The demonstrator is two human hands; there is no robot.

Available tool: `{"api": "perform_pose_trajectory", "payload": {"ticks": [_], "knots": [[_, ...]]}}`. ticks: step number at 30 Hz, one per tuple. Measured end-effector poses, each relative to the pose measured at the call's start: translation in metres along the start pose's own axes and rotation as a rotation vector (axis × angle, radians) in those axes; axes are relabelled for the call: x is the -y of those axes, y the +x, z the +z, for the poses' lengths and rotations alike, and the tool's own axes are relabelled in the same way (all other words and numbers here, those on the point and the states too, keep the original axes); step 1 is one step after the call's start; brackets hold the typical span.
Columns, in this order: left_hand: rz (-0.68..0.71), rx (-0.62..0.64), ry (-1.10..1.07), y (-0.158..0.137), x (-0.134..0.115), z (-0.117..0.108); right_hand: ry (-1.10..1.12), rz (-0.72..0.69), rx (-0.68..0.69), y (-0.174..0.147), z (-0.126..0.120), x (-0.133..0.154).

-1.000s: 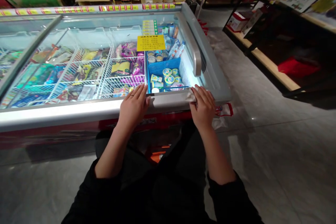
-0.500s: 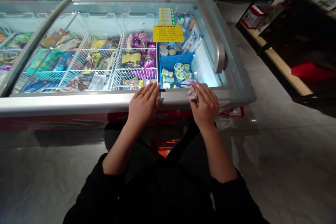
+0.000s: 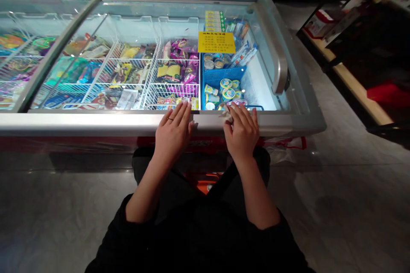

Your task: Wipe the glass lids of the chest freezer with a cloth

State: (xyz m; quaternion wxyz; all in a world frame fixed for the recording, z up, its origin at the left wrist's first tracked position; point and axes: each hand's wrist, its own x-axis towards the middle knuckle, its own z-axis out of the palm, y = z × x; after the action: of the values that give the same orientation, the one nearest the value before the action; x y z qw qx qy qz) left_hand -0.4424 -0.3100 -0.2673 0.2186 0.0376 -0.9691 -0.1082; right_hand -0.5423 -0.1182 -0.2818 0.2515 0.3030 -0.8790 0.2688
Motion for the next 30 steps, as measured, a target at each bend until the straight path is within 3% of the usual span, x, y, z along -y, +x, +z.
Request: {"api": "perform_pose_trajectory", "payload": {"ticks": [6,10,14,21,25,30], "knots": [[-0.003,0.001,0.006,-0.001,0.002,0.004,0.064,-0.165,0.161,-0.007,0.011,0.048],[0.021,0.033,0.011,-0.003,0.006,-0.004,0.052,-0.208,0.117,-0.020,-0.003,0.024],[-0.034,-0.020,0.019,-0.011,0.016,-0.012,0.000,-0.098,0.025,-0.017,-0.006,0.004],[-0.160,-0.077,0.038,-0.020,0.036,-0.012,0.090,-0.266,0.145,-0.005,0.019,0.058],[-0.135,-0.069,0.035,-0.022,0.038,-0.013,0.118,-0.290,0.180,-0.011,0.008,0.050],[-0.133,-0.063,0.022,-0.022,0.038,-0.014,0.096,-0.167,0.142,-0.006,0.006,0.046]]}}
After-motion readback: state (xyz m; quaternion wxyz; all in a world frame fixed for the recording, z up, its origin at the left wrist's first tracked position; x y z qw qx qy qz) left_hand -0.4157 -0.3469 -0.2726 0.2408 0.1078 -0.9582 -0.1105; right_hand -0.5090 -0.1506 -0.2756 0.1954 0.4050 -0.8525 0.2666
